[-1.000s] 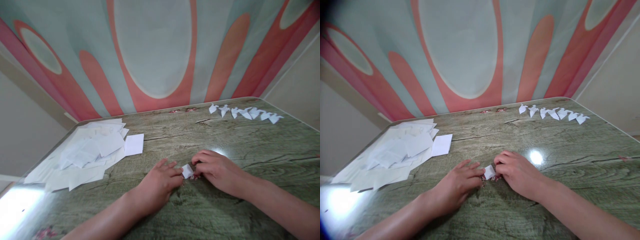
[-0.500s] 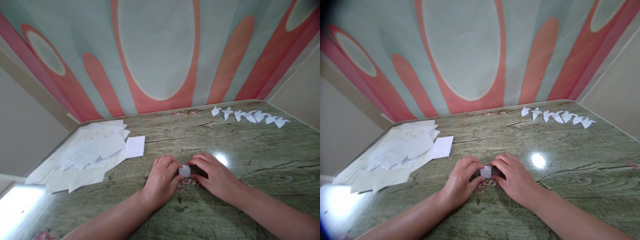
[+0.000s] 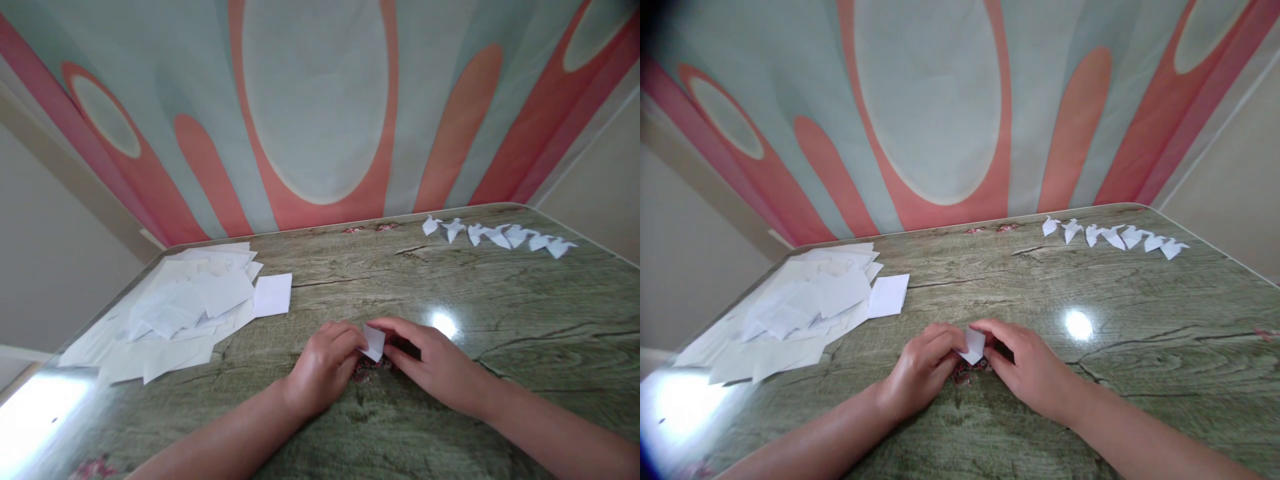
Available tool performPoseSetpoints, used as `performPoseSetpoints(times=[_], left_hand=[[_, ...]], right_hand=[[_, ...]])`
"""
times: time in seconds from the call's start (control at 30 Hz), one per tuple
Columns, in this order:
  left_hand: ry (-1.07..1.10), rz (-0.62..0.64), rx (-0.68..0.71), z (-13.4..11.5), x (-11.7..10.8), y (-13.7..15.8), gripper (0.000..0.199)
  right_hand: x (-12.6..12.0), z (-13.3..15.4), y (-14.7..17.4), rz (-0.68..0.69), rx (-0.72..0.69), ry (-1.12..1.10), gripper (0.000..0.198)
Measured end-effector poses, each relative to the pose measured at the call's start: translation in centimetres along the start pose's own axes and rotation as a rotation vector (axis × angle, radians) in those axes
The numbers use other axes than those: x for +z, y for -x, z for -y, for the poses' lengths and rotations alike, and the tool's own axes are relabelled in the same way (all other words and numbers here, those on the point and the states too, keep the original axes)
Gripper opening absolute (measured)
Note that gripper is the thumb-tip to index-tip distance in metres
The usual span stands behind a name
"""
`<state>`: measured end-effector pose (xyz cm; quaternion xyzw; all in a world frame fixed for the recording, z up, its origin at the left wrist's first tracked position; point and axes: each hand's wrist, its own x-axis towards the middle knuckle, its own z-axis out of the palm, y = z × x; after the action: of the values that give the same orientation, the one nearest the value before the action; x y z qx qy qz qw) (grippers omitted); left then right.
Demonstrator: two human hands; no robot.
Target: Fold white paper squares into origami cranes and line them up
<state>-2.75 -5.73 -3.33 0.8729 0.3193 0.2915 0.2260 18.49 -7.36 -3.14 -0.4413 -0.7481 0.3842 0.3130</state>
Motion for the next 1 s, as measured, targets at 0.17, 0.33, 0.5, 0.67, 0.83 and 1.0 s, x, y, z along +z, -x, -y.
performPoseSetpoints(times=[0.17, 0.33, 0.5, 0.67, 0.83, 1.0], left_hand=[[0.138, -0.008, -0.044, -0.7, 0.0, -0.1, 0.012], [0.145, 0.008, -0.088, -1.4, -0.4, -0.4, 0.008], [0.099, -0.008, -0.099, -1.3, 0.0, -0.4, 0.006], [-0.103, 0.027, -0.1, -1.7, 0.2, -0.3, 0.03], [-0.203, 0.083, -0.072, -3.1, 0.1, -0.5, 0.032], [-0.217, 0.079, -0.056, -3.8, 0.2, -0.7, 0.041]], right_hand=[[-0.1, 0.5, -0.4, 0.011, 0.169, -0.191, 0.029], [0.2, 0.3, -0.6, -0.034, 0.176, -0.168, 0.032], [0.6, 0.5, -0.7, -0.064, 0.159, -0.135, 0.012], [0.8, 1.0, -0.5, -0.075, 0.193, -0.098, 0.008], [1.3, 1.5, -0.2, -0.13, 0.104, 0.02, 0.011], [1.8, 1.5, 0.1, -0.177, 0.02, 0.206, 0.015]])
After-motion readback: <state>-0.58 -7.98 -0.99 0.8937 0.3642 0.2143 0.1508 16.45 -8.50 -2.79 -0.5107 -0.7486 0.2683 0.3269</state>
